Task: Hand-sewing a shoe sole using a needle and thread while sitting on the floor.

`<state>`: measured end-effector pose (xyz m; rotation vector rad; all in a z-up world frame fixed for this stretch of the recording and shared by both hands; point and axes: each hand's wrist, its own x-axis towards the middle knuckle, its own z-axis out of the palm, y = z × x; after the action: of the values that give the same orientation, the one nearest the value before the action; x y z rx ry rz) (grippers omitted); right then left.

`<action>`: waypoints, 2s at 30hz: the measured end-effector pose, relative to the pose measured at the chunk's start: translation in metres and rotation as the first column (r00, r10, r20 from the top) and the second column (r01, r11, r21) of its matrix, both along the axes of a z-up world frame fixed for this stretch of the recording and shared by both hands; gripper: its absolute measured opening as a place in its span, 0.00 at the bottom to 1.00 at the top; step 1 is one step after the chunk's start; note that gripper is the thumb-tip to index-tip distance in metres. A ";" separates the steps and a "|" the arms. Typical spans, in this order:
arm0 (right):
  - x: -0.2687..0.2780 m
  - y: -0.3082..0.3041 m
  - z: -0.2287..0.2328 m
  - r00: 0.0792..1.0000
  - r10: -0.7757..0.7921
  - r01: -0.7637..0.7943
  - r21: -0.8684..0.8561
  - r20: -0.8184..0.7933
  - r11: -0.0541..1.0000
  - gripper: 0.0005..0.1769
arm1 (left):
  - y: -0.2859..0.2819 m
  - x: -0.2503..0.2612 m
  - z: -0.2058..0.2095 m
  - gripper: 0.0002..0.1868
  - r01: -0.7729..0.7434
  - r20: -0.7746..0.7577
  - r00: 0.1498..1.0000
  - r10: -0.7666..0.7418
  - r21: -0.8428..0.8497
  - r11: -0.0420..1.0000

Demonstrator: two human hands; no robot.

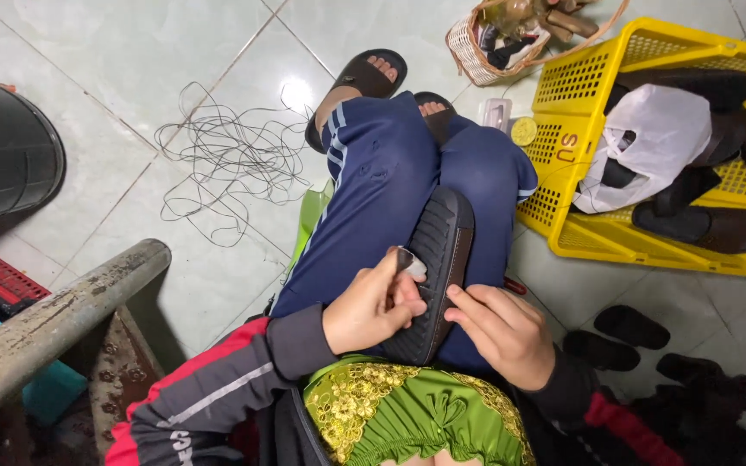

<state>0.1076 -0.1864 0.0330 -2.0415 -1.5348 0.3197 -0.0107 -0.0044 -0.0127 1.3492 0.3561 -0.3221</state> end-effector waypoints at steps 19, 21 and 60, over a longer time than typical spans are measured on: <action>0.022 -0.035 0.024 0.985 0.167 -0.172 -0.324 -0.041 0.931 0.23 | -0.019 0.011 0.017 0.11 -0.255 0.633 0.701 -0.329 0.653 0.713; 0.016 -0.028 0.016 0.958 -0.011 -0.045 -0.186 -0.288 0.982 0.08 | -0.014 0.007 0.019 0.07 -0.265 0.641 0.679 -0.359 0.669 0.694; 0.001 -0.014 -0.017 0.767 -0.204 0.209 -0.064 -0.609 0.976 0.09 | 0.041 0.085 0.001 0.19 -0.117 0.265 0.947 0.182 -0.245 0.963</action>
<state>0.1082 -0.2002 0.0163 -1.8156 -0.8947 0.7999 0.0741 0.0369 -0.0116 1.1167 0.1724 -0.0354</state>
